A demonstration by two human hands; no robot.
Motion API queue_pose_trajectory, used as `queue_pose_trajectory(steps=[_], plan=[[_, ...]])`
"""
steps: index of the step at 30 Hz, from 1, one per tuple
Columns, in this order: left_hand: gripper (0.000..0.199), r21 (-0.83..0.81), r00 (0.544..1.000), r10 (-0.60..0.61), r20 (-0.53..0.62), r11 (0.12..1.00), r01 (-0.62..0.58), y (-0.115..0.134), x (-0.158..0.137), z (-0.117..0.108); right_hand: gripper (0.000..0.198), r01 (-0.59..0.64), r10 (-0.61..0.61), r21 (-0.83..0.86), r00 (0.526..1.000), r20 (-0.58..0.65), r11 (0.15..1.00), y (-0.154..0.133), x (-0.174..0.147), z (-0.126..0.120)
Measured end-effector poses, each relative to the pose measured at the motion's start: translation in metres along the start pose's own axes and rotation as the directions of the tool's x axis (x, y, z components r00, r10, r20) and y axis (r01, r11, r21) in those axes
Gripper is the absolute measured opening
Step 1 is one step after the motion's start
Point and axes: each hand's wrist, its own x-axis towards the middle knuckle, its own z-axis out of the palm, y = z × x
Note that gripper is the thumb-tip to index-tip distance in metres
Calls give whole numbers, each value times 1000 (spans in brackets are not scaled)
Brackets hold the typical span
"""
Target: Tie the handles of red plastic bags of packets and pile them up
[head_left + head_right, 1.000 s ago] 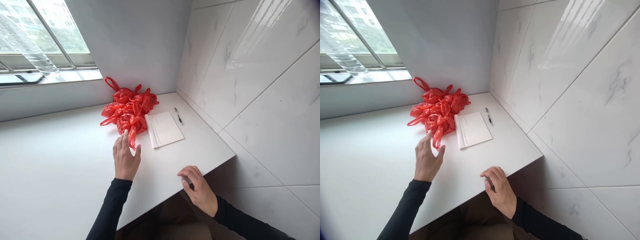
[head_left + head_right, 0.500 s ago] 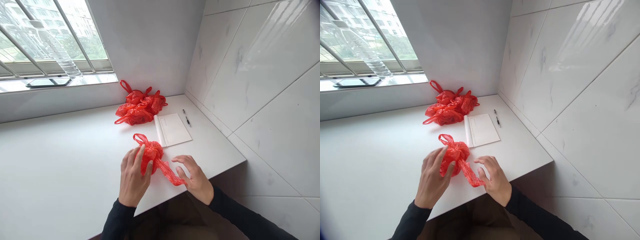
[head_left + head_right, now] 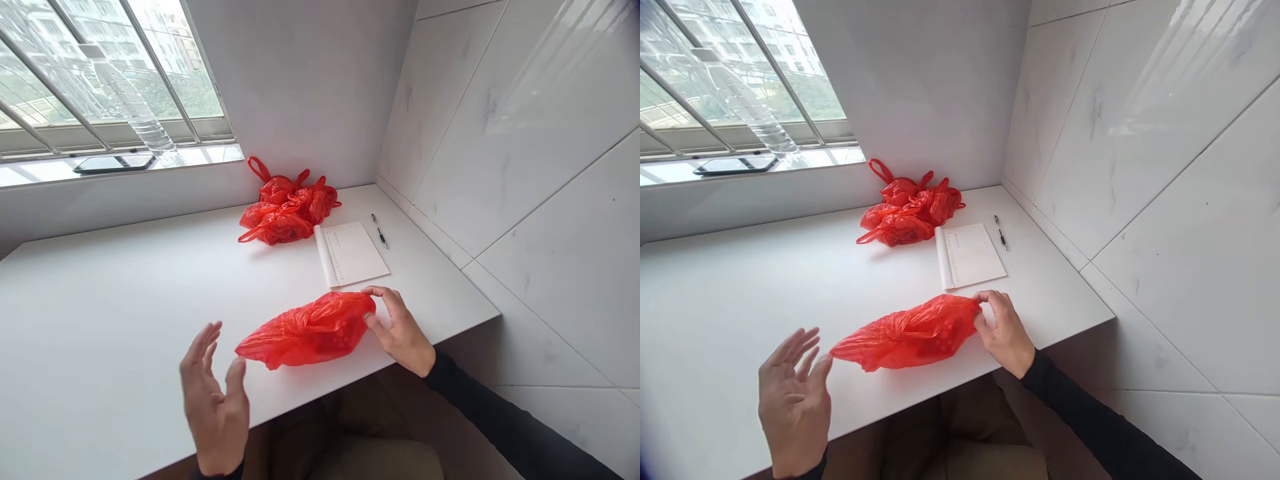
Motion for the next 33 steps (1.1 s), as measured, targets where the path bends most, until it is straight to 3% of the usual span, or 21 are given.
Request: queue_pose_trajectory(steps=[1,3,5,6,7,8,10,12,13,15,16,17,19,22,24,26,27,29,31,33], plan=[[56,2,989,136,56,991,-137,4,-3,4,30,29,-29,-4,1000,6,1000,-3,-2,-1],[63,83,901,373,221,913,-399,14,-9,16,40,107,-107,-10,993,52,994,-11,-3,2],[46,138,796,488,358,815,-562,22,-11,26,28,150,-148,-11,985,90,989,-18,0,4],[34,144,782,506,364,799,-584,23,-10,28,20,139,-139,1,986,87,990,-20,1,3],[21,158,807,492,328,813,-560,24,-8,27,15,105,-107,29,992,69,994,-20,3,0],[13,182,859,436,267,853,-489,24,-6,25,15,53,-57,75,997,46,996,-19,4,-4],[9,234,956,266,126,928,-289,25,-4,18,19,-61,58,185,998,20,981,-16,4,-14],[18,235,964,243,107,936,-262,30,-4,15,24,-138,135,268,990,32,953,-15,1,-22],[28,217,933,310,180,913,-346,34,-5,17,26,-157,148,296,988,53,942,-16,0,-24],[44,167,798,482,362,809,-564,40,-7,25,28,-174,153,330,984,89,928,-19,-2,-24],[42,148,731,529,430,758,-635,42,-7,29,29,-174,152,336,984,90,926,-19,-3,-24],[33,146,700,548,458,730,-668,43,-6,32,30,-171,155,335,985,75,927,-18,-3,-24],[12,157,725,546,421,743,-651,43,-3,34,33,-170,170,306,985,26,937,-14,-2,-27],[13,167,830,421,367,848,-503,45,-4,25,24,-123,151,217,981,-118,968,-7,-5,-33],[30,193,872,334,358,887,-419,52,-12,18,21,5,19,75,949,-314,997,-12,-12,-35],[47,249,875,333,352,868,-431,60,-25,13,32,239,-260,-104,856,-447,965,-26,-20,-34],[52,284,855,362,372,832,-476,63,-30,12,35,371,-413,-181,806,-425,911,-35,-23,-32],[55,348,791,395,467,740,-575,64,-39,11,38,574,-628,-259,740,-241,777,-52,-25,-26],[47,366,733,353,582,691,-623,59,-41,11,37,611,-645,-311,764,-11,728,-61,-20,-19],[30,357,717,287,635,713,-603,51,-38,11,33,542,-542,-401,831,125,739,-61,-14,-13]])
